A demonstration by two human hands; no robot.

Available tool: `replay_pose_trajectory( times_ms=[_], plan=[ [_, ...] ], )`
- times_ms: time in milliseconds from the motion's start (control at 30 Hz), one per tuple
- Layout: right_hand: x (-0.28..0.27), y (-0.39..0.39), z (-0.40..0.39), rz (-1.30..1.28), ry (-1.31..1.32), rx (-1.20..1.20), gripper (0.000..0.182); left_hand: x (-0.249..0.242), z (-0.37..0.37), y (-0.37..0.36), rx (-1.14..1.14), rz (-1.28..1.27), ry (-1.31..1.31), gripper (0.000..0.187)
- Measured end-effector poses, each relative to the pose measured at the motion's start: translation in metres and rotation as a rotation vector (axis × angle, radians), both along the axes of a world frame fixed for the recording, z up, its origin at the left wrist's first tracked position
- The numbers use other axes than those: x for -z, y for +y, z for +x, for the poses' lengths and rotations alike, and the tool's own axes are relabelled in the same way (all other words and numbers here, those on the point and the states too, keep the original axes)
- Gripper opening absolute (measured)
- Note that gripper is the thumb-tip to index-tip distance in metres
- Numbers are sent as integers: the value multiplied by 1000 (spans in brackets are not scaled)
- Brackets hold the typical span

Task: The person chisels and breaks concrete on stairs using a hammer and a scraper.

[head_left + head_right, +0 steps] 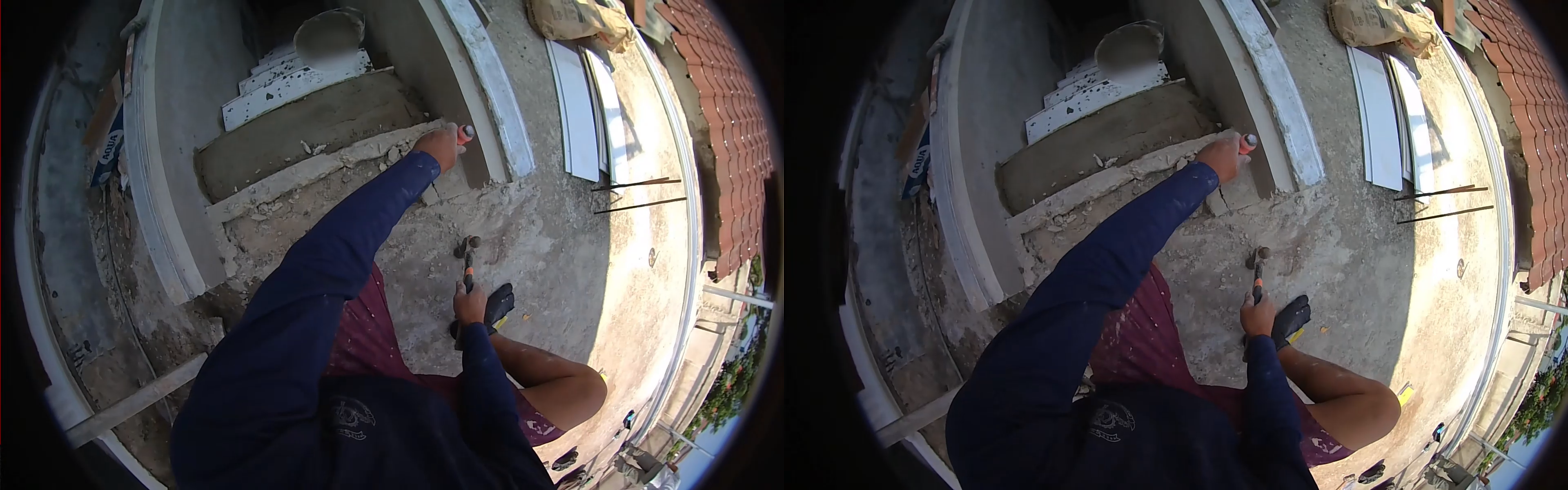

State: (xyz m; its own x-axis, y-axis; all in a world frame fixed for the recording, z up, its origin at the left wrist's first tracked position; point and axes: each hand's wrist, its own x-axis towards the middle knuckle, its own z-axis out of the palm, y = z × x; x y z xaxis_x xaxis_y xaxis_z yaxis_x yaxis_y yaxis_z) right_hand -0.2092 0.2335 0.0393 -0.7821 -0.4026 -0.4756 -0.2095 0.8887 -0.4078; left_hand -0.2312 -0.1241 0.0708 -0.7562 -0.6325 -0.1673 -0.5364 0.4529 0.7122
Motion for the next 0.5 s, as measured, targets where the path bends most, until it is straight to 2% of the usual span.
replay_pose_trajectory(
  times_ms=[133,233,333,367,433,500],
  plan=[
    [8,5,-3,-9,51,-5,38,0,-23,-9,50,-43,-44,34],
    [16,9,-3,-4,25,8,39,6,5,-9,42,-77,73,32],
    [0,-5,-3,2,-144,138,39,19,58,-5,-147,73,367,31],
    [-7,-7,0,11,-225,201,39,20,59,-3,-184,69,365,28],
    [0,10,1,11,-84,83,39,16,63,10,-303,72,367,23],
    [5,9,-6,-3,-14,14,39,25,78,18,-369,33,503,24]
  ],
)
